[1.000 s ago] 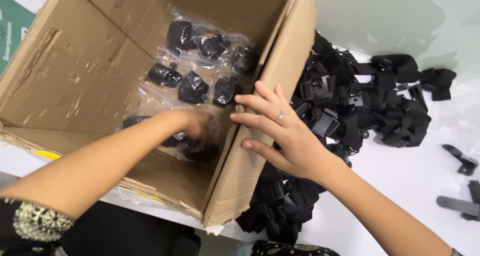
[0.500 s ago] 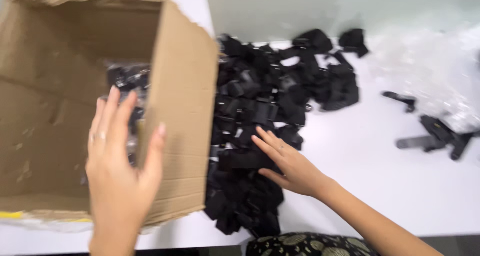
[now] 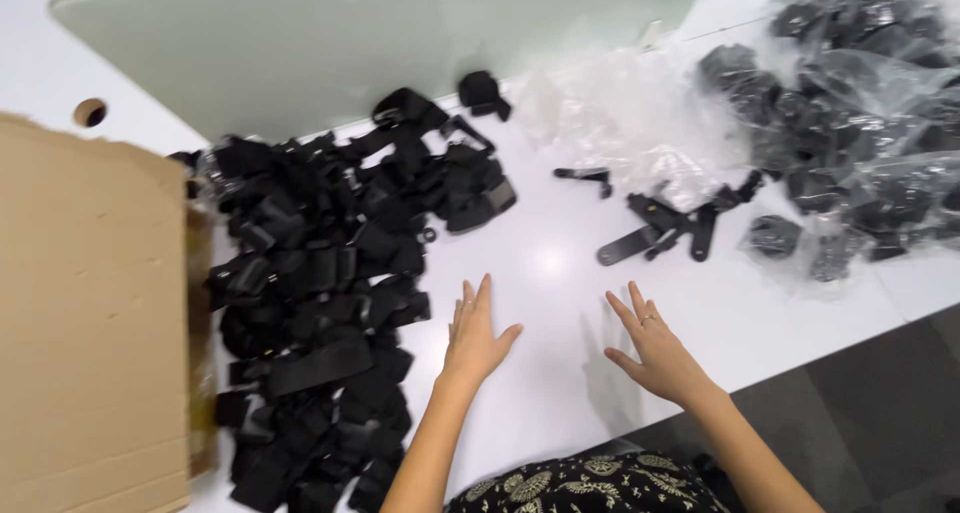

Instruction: The person repeatedly picks up black plastic camera mounts from a pile on a white table, places them into clear plastic bags, and puts the sealed bags into a cardboard box. The process is repeated for multiple units throughout the clip.

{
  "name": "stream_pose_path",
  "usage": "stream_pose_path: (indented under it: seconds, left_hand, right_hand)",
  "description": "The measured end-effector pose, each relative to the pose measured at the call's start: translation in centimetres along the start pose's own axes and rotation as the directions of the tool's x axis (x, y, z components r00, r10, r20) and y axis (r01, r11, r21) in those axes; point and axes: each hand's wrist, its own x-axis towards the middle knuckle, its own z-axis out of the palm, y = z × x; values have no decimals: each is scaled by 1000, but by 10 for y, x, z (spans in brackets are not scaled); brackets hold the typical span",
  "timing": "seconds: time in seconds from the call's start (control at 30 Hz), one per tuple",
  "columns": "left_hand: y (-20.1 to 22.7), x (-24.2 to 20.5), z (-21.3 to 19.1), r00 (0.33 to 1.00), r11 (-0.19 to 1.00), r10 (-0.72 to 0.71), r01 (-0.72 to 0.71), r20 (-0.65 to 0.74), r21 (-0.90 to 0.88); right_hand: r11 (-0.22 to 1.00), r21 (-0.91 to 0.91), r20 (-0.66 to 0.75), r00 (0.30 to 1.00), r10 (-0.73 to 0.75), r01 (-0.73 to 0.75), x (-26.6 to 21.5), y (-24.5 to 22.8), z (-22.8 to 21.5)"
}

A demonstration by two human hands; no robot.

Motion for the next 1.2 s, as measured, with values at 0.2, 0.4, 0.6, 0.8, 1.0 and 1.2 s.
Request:
stream_pose_path:
  seconds: [0.2,0.4,0.6,0.8,1.0,1.2]
  left_hand:
    - [2,34,54,971,965,-239,239,-15,104]
    - [1,39,69,939,936,-342,344,-47,75]
    - [3,38,72,919,923,-384,386,-94,3]
    - [8,37,70,910,918,-396,396,-121,-31]
    - [-6,37,76,920,930,-367,364,-135,-43]
    - [1,32,83,918,922,-255,136,-305,-362]
  right_hand:
    - [997,82,-107,994,-4,13,5,84,-21]
    - [972,-12,-269,935,-231,237,70,155,-61]
    - [981,-195,-141,990,-3,-25,146,179,-86]
    - [991,20,-415,902,-115,135,171,192,-86]
    - [930,301,-621,784,25,209,129,167,-98]
    - [79,982,-169,986,5,169,97,121,-70]
